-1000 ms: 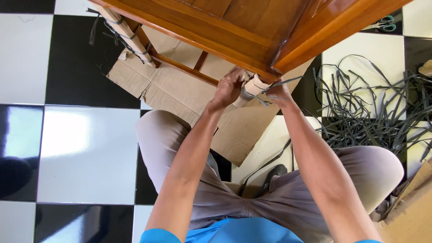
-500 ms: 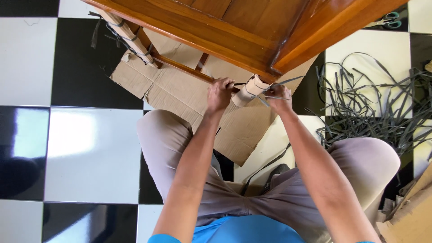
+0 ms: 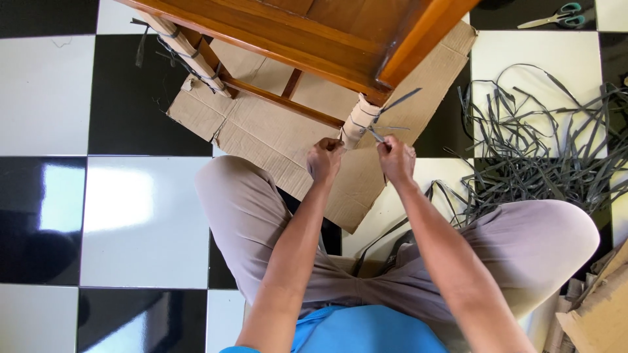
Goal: Wrapping a wooden table leg with cardboard and securing it with plastic straps
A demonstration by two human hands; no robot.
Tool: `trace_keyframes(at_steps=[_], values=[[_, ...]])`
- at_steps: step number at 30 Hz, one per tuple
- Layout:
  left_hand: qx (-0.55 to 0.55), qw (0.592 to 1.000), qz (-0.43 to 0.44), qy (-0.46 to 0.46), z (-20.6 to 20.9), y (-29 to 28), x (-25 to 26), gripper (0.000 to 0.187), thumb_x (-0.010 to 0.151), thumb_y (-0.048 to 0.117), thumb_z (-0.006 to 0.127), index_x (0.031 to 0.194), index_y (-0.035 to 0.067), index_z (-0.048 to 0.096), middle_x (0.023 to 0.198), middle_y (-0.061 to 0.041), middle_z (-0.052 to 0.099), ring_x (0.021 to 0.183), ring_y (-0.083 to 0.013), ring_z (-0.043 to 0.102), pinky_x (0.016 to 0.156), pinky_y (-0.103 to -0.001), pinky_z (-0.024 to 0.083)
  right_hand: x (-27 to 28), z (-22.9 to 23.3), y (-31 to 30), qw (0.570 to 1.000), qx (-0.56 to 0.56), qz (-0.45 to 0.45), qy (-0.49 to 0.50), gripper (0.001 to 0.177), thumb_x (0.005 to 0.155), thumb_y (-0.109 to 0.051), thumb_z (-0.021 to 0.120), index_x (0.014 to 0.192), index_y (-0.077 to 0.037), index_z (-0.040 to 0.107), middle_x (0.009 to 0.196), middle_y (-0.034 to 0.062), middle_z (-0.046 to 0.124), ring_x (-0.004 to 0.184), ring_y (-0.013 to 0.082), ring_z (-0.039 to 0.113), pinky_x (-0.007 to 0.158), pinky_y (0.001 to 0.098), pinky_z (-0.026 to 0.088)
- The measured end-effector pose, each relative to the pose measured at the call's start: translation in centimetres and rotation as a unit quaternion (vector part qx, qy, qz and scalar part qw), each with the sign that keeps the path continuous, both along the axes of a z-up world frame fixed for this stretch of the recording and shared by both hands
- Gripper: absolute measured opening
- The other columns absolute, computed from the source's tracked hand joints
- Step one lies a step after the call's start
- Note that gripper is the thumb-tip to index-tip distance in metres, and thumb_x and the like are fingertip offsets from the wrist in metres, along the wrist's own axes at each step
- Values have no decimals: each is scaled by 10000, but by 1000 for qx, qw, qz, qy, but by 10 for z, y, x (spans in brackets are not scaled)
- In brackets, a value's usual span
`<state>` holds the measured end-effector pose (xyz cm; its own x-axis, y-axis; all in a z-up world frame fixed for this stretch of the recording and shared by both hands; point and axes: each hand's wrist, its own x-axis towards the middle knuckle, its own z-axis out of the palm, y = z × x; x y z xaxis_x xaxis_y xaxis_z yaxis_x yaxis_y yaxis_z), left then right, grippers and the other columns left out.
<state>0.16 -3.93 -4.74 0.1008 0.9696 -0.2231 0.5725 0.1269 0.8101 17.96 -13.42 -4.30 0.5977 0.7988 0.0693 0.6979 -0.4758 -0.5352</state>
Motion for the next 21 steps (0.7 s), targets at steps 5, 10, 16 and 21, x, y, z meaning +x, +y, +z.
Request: trace_keyframes(at_steps=[5, 10, 16, 21], values=[[-81, 991, 49, -98, -11, -10, 10, 175, 741, 391, 779, 730, 224, 728, 616, -20, 665, 652, -225, 687, 644, -346, 509, -32, 0, -8, 998, 52, 22, 8, 71, 924, -239, 730, 987, -246, 700, 917, 43, 784, 896, 317, 758, 800, 498, 572], [-144, 966, 68, -205, -2, -21, 23, 109, 738, 320, 820, 778, 222, 796, 649, 3, 703, 609, -99, 642, 557, -268, 473, -48, 26, -19, 996, 73, 48, 24, 51, 932, -214, 711, 973, -243, 705, 896, 48, 778, 865, 313, 762, 774, 481, 587], [-255, 918, 49, -300, 7, -24, 24, 147, 831, 250, 822, 896, 145, 743, 757, -13, 731, 660, -81, 653, 528, -146, 449, -59, 56, -28, 995, 45, 76, 46, 87, 897, -194, 714, 958, -256, 724, 857, 49, 770, 844, 316, 757, 761, 491, 591], [-288, 913, 51, -285, 7, -22, 25, 194, 827, 283, 844, 883, 160, 705, 730, 26, 656, 675, -59, 625, 557, -175, 462, -60, 71, -32, 986, 38, 127, 101, 49, 879, -178, 704, 925, -188, 687, 785, 108, 707, 801, 399, 717, 698, 508, 550]])
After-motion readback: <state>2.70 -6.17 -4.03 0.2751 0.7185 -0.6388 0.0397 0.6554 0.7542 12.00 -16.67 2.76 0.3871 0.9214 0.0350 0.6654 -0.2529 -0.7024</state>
